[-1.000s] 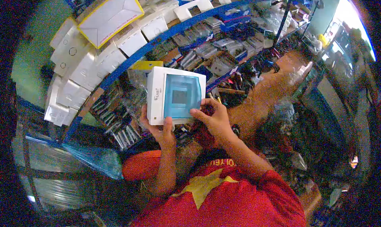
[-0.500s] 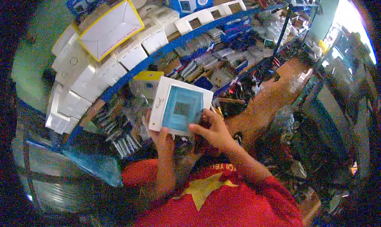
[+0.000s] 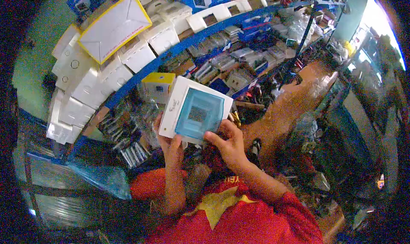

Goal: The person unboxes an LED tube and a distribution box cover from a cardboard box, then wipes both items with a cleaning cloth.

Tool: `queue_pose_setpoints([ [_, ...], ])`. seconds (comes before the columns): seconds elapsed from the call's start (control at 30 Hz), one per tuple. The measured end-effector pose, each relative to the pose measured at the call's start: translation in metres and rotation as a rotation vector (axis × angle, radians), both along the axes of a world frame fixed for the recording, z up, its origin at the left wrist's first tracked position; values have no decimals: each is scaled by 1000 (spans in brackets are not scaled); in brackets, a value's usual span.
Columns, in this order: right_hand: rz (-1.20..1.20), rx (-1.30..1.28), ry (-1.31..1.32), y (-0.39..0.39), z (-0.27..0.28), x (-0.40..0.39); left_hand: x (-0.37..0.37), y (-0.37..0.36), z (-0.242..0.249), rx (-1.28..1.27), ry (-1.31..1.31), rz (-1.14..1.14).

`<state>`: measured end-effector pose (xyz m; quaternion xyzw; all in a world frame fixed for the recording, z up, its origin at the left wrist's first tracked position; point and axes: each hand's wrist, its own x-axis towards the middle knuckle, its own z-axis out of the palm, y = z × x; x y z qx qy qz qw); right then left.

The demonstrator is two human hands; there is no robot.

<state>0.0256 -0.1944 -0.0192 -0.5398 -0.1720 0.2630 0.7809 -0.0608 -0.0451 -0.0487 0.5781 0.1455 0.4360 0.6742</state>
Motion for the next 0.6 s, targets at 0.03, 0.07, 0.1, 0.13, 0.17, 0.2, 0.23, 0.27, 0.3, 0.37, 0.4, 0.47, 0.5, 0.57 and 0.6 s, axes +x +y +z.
queue_pose_setpoints([
  [0.03,-11,6,-21,0,-1,-1,0,0,-1,18,-5,9],
  [0.07,-22,13,-47,1,-2,1,2,0,-3,38,-15,18],
  [0.1,-36,18,-68,0,-3,0,2,-2,-4,56,-20,25],
  [0.13,-41,-16,-73,-2,-3,-1,2,-5,-5,59,-22,29],
  [0.17,-48,-47,-83,-4,-2,-1,3,-8,-5,64,-30,32],
  [0.2,-56,-75,-99,-3,0,2,7,-8,-3,73,-44,34],
  [0.23,-68,-56,-111,-3,-1,4,9,-8,-2,83,-33,33],
  [0.27,-79,-45,-110,-5,-3,0,4,-11,-1,85,-7,31],
  [0.3,-89,-26,-123,-5,-4,2,6,-11,1,95,3,32],
  [0.37,-92,-46,-147,-6,2,2,10,-9,-6,119,-49,42],
  [0.4,-94,-57,-155,-7,3,1,11,-10,-8,130,-72,46],
  [0.47,-93,-40,-142,-7,4,2,13,-15,-5,101,-76,50],
  [0.5,-93,-34,-134,-8,3,1,13,-17,-4,85,-76,52],
  [0.57,-99,-24,-142,-8,-6,2,14,-19,-3,116,-59,82],
  [0.6,-102,-21,-145,-9,-9,2,13,-20,-3,131,-48,97],
])
